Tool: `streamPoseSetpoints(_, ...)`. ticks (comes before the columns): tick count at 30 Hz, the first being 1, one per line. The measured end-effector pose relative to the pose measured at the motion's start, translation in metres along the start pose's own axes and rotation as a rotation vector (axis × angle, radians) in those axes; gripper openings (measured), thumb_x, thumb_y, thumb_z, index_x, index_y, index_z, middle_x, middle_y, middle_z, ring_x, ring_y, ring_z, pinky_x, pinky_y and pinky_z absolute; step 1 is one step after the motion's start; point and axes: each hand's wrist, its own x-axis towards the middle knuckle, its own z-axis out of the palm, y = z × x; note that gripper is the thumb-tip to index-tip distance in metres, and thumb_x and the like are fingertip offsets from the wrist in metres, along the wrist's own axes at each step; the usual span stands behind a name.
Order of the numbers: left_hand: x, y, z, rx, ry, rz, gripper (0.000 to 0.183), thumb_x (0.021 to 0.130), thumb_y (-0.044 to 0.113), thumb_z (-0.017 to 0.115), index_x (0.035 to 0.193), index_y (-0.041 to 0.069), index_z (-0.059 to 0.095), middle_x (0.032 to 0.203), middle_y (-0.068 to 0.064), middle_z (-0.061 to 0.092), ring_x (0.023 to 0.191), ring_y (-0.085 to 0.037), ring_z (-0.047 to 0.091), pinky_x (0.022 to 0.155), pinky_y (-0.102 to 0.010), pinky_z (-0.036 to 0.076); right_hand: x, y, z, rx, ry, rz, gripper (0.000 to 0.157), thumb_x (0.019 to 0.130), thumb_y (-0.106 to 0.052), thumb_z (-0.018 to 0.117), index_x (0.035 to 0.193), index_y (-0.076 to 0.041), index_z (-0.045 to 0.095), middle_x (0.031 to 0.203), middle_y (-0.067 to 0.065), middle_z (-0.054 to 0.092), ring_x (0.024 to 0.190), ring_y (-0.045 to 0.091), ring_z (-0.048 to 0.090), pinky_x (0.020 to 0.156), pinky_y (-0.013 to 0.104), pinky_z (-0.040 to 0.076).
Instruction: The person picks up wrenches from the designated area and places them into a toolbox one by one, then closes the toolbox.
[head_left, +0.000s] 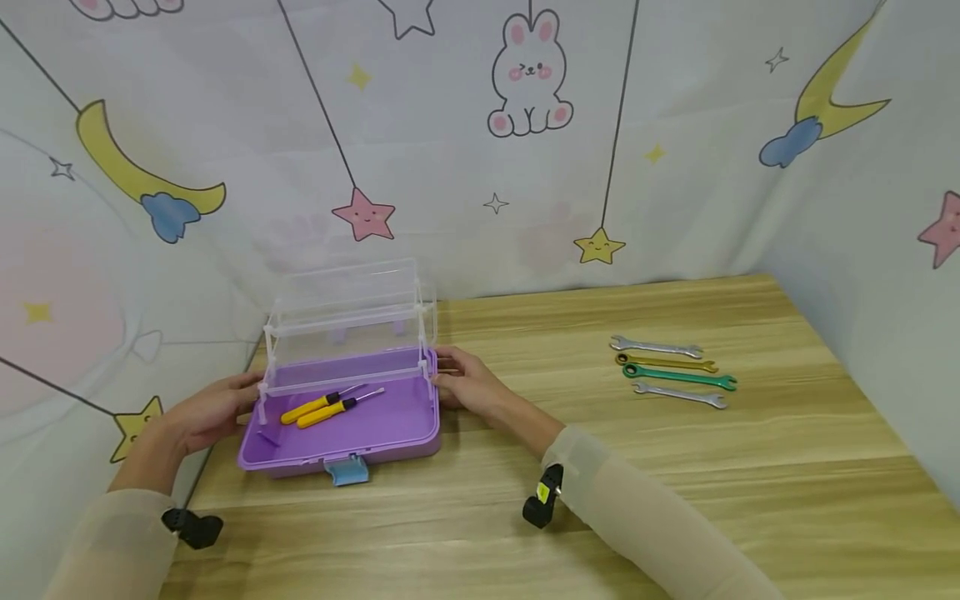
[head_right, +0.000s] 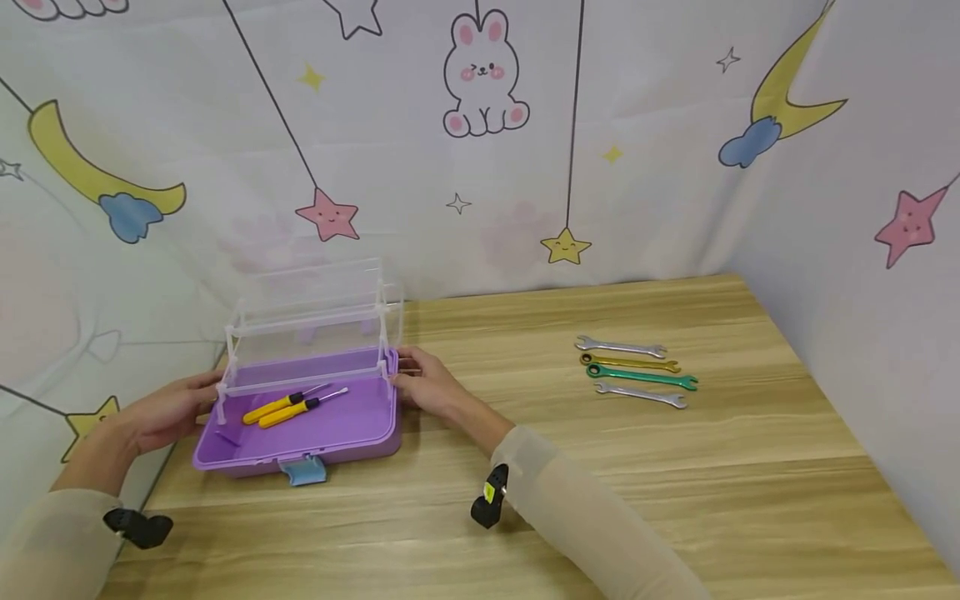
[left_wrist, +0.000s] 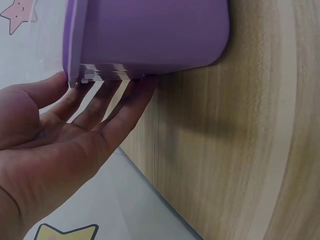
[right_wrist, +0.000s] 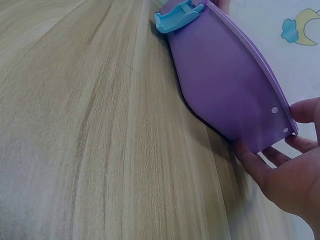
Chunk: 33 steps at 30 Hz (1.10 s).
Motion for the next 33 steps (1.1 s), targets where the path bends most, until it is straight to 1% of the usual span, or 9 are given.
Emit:
streamPoseSetpoints(3, 0.0007, -0.0012, 0.0005, -0.011, 0.003, 0.004, 0.076, 0.117, 0.036, 0.037, 0.166, -0.003, -0.006, 0.171, -0.035, 0.006, 0.157, -0.054, 0.011, 0.121, -0.066, 0.031, -0.0012, -0.0008, 0.0001, 0.006, -0.002, 0.003, 0.048, 0.106, 0.004, 0.055, 0.153, 0.000, 0.048, 0.149, 0.025, 0.052, 0.136, 0.043, 0.055, 0.102, 0.044, 0.058)
streamPoseSetpoints(6, 0.0008, -0.0026, -0.0002, -0.018, 0.003, 0.012, 0.075, 0.117, 0.036, 0.036, 0.167, -0.003, -0.005, 0.171, -0.034, 0.007, 0.157, -0.053, 0.013, 0.121, -0.066, 0.032, -0.0024, -0.0019, 0.0003, -0.002, 0.001, 0.004, 0.048, 0.106, 0.002, 0.055, 0.154, 0.000, 0.048, 0.150, 0.025, 0.051, 0.136, 0.044, 0.055, 0.101, 0.045, 0.059)
streamPoseSetpoints(12, -0.0003, -0.0037, -0.0003, -0.018, 0.017, 0.015, 0.071, 0.118, 0.033, 0.035, 0.167, -0.002, -0.002, 0.171, -0.034, 0.011, 0.156, -0.052, 0.018, 0.119, -0.062, 0.038, -0.0025, -0.0021, 0.0004, -0.037, 0.006, 0.000, 0.048, 0.106, -0.002, 0.055, 0.154, -0.002, 0.049, 0.151, 0.024, 0.052, 0.134, 0.040, 0.058, 0.098, 0.046, 0.060)
streamPoseSetpoints(16, -0.0010, -0.0026, 0.0003, -0.021, 0.021, 0.007, 0.070, 0.118, 0.031, 0.035, 0.167, -0.002, -0.002, 0.171, -0.034, 0.011, 0.156, -0.052, 0.018, 0.120, -0.064, 0.034, -0.0032, -0.0031, 0.0010, -0.049, 0.011, -0.006, 0.049, 0.106, -0.002, 0.056, 0.154, -0.002, 0.050, 0.149, 0.024, 0.054, 0.132, 0.039, 0.059, 0.097, 0.048, 0.060)
streamPoseSetpoints(19, -0.0002, -0.0023, -0.0005, -0.021, 0.024, -0.002, 0.069, 0.118, 0.029, 0.034, 0.167, -0.002, -0.003, 0.170, -0.035, 0.010, 0.155, -0.052, 0.019, 0.120, -0.064, 0.035, -0.0032, -0.0036, 0.0016, -0.053, 0.017, -0.009, 0.050, 0.105, -0.003, 0.057, 0.154, -0.002, 0.050, 0.147, 0.024, 0.055, 0.130, 0.038, 0.061, 0.096, 0.048, 0.061)
streamPoseSetpoints(23, 0.0007, -0.0031, -0.0032, -0.031, 0.028, -0.016, 0.069, 0.117, 0.028, 0.034, 0.166, -0.004, -0.002, 0.170, -0.035, 0.011, 0.154, -0.049, 0.025, 0.118, -0.060, 0.040, -0.0018, -0.0035, 0.0027, -0.033, 0.028, -0.006, 0.050, 0.103, -0.002, 0.059, 0.153, -0.002, 0.052, 0.146, 0.024, 0.057, 0.127, 0.038, 0.063, 0.095, 0.049, 0.061)
streamPoseSetpoints(27, 0.0008, -0.0050, -0.0048, -0.035, 0.039, -0.024, 0.070, 0.117, 0.030, 0.036, 0.167, -0.004, 0.001, 0.170, -0.033, 0.015, 0.149, -0.039, 0.036, 0.114, -0.051, 0.047, -0.0007, -0.0041, 0.0034, -0.010, 0.039, 0.004, 0.050, 0.102, -0.001, 0.061, 0.151, -0.002, 0.054, 0.144, 0.023, 0.058, 0.124, 0.036, 0.064, 0.093, 0.050, 0.062)
streamPoseSetpoints(30, 0.0012, -0.0059, -0.0041, -0.030, 0.043, -0.018, 0.071, 0.117, 0.031, 0.038, 0.167, -0.004, 0.003, 0.170, -0.033, 0.018, 0.148, -0.036, 0.038, 0.114, -0.049, 0.046, -0.0012, -0.0051, 0.0024, -0.003, 0.050, 0.006, 0.048, 0.102, -0.001, 0.061, 0.149, -0.001, 0.056, 0.142, 0.023, 0.060, 0.120, 0.033, 0.065, 0.092, 0.048, 0.063)
streamPoseSetpoints(33, 0.0019, -0.0040, -0.0010, -0.028, 0.048, -0.005, 0.072, 0.116, 0.032, 0.041, 0.167, -0.005, 0.005, 0.168, -0.033, 0.022, 0.147, -0.036, 0.040, 0.115, -0.050, 0.045, -0.0028, -0.0067, -0.0008, 0.005, 0.058, 0.002, 0.044, 0.102, 0.000, 0.061, 0.147, 0.001, 0.058, 0.138, 0.023, 0.061, 0.116, 0.029, 0.065, 0.091, 0.048, 0.063)
